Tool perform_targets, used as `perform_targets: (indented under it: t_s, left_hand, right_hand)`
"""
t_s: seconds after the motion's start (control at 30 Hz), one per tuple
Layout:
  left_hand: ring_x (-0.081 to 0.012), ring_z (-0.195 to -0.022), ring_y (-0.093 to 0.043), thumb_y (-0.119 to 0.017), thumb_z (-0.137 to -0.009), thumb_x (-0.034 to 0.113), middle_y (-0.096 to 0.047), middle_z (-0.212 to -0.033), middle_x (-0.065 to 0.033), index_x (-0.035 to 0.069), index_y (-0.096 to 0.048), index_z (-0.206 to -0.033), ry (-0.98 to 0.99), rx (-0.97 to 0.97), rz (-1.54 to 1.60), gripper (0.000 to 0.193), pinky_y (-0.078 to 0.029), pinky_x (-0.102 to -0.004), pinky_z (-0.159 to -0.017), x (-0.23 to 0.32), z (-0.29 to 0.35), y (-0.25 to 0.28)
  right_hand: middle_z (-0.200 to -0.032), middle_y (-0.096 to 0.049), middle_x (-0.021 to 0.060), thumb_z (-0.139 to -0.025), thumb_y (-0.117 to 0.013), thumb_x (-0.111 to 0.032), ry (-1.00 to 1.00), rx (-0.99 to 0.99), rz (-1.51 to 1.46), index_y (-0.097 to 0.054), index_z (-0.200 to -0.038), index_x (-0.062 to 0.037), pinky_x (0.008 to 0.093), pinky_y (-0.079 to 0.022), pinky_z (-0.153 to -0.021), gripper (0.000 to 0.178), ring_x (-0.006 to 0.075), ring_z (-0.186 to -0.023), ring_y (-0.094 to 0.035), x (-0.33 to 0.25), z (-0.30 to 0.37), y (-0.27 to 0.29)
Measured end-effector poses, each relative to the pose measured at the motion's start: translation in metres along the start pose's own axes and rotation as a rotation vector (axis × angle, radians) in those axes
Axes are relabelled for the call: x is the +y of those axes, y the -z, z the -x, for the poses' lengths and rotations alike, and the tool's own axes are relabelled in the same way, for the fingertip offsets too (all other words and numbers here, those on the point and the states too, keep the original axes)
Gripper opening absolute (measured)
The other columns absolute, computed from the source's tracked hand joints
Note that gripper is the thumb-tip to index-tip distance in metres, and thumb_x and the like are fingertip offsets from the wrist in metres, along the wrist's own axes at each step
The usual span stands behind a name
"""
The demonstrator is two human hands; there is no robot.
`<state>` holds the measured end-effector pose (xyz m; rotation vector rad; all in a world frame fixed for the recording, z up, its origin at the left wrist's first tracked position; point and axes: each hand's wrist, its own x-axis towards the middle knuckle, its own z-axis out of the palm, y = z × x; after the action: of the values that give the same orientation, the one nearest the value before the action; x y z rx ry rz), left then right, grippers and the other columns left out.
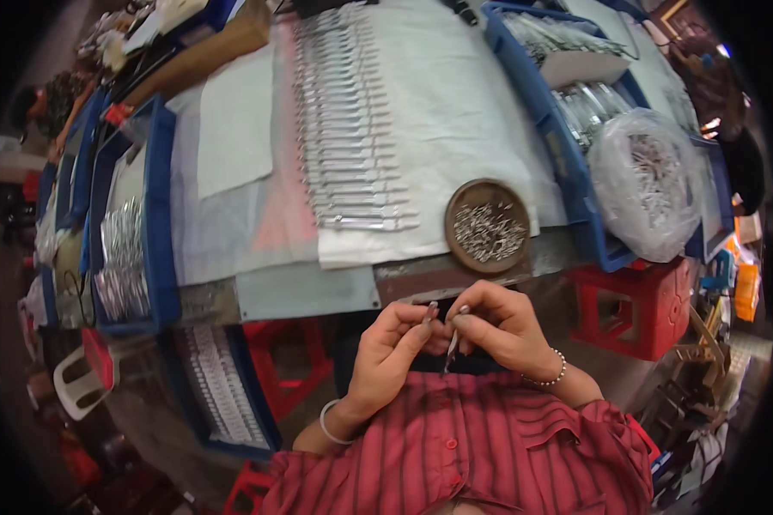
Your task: Assembling small white and metal mechanical components at a workbench.
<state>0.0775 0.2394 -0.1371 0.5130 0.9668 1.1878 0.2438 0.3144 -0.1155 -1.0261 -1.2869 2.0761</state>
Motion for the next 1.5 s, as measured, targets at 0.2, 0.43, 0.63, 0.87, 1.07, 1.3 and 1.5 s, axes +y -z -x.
perform_targets:
  t_s: [0.2, 0.43, 0.63, 0.87, 1.07, 1.3, 1.5]
  left_hand:
    - [-0.0085, -0.08, -0.058, -0.049, -0.093, 0.008, -0.063, -0.09, -0.008, -0.002, -0.051, -0.102, -0.095, 0.052, -0.136, 0.013, -0.047, -0.021, -0.07, -0.023, 0.011, 0.004]
    - [-0.0042, -0.075, -0.056, -0.054, -0.09, 0.005, -0.062, -0.082, -0.0039, -0.001, -0.051, -0.099, -0.089, 0.052, -0.438, 0.011, -0.045, -0.0176, -0.066, -0.033, 0.01, 0.002]
    - [-0.0034, -0.069, -0.056, -0.056, -0.089, 0.005, -0.064, -0.077, -0.0045, -0.002, -0.052, -0.096, -0.116, 0.006, -0.562, 0.011, -0.046, -0.0172, -0.062, -0.032, 0.006, 0.001]
    - [-0.011, -0.079, -0.065, -0.057, -0.088, 0.006, -0.067, -0.079, -0.01, -0.001, -0.052, -0.093, -0.002, -0.071, -0.506, 0.01, -0.049, -0.0217, -0.064, -0.029, 0.006, 0.005]
    - [-0.0091, -0.077, -0.064, -0.056, -0.089, 0.006, -0.067, -0.079, -0.0098, -0.001, -0.051, -0.093, 0.005, -0.068, -0.405, 0.01, -0.049, -0.021, -0.063, -0.036, 0.01, 0.004]
    - [-0.0083, -0.073, -0.063, -0.055, -0.089, 0.005, -0.067, -0.077, -0.0093, -0.001, -0.05, -0.09, -0.053, -0.074, -0.503, 0.008, -0.048, -0.0207, -0.061, -0.037, 0.015, 0.001]
    - [-0.0143, -0.081, -0.063, -0.052, -0.09, 0.003, -0.065, -0.085, -0.0132, -0.001, -0.045, -0.09, 0.197, -0.089, -0.208, 0.008, -0.051, -0.0251, -0.07, -0.045, 0.018, 0.011]
  right_hand:
    - [-0.074, -0.058, 0.0061, -0.082, -0.062, -0.005, 0.338, -0.004, 0.43, -0.06, -0.086, 0.0017, 0.0217, -0.044, -0.052, 0.008, 0.0104, -0.061, -0.058, 0.02, -0.005, 0.0]
    - [-0.074, -0.062, 0.007, -0.079, -0.066, -0.006, 0.371, 0.06, 0.476, -0.062, -0.086, 0.0011, 0.0212, -0.044, -0.051, 0.011, 0.0099, -0.058, -0.058, 0.036, 0.0, 0.004]
    - [-0.071, -0.062, 0.0063, -0.079, -0.067, -0.006, 0.28, 0.051, 0.421, -0.062, -0.085, 0.0014, 0.0214, -0.045, -0.05, 0.011, 0.0097, -0.057, -0.059, 0.045, 0.005, 0.009]
    - [-0.068, -0.062, 0.0064, -0.08, -0.067, -0.006, 0.206, 0.036, 0.337, -0.061, -0.082, 0.0024, 0.0208, -0.045, -0.048, 0.011, 0.0085, -0.056, -0.06, 0.044, 0.009, 0.01]
    - [-0.067, -0.062, 0.006, -0.079, -0.067, -0.005, 0.27, 0.045, 0.378, -0.061, -0.08, 0.0024, 0.0205, -0.044, -0.047, 0.009, 0.0081, -0.055, -0.059, 0.044, 0.01, 0.009]
    - [-0.064, -0.061, 0.0057, -0.079, -0.067, -0.006, 0.306, 0.022, 0.458, -0.061, -0.079, 0.0013, 0.0203, -0.043, -0.046, 0.009, 0.008, -0.053, -0.058, 0.046, 0.01, 0.006]
    - [-0.061, -0.059, 0.0031, -0.082, -0.063, -0.01, -0.072, -0.01, 0.234, -0.058, -0.076, 0.0014, 0.018, -0.04, -0.044, 0.014, 0.0044, -0.051, -0.054, 0.046, 0.009, 0.003]
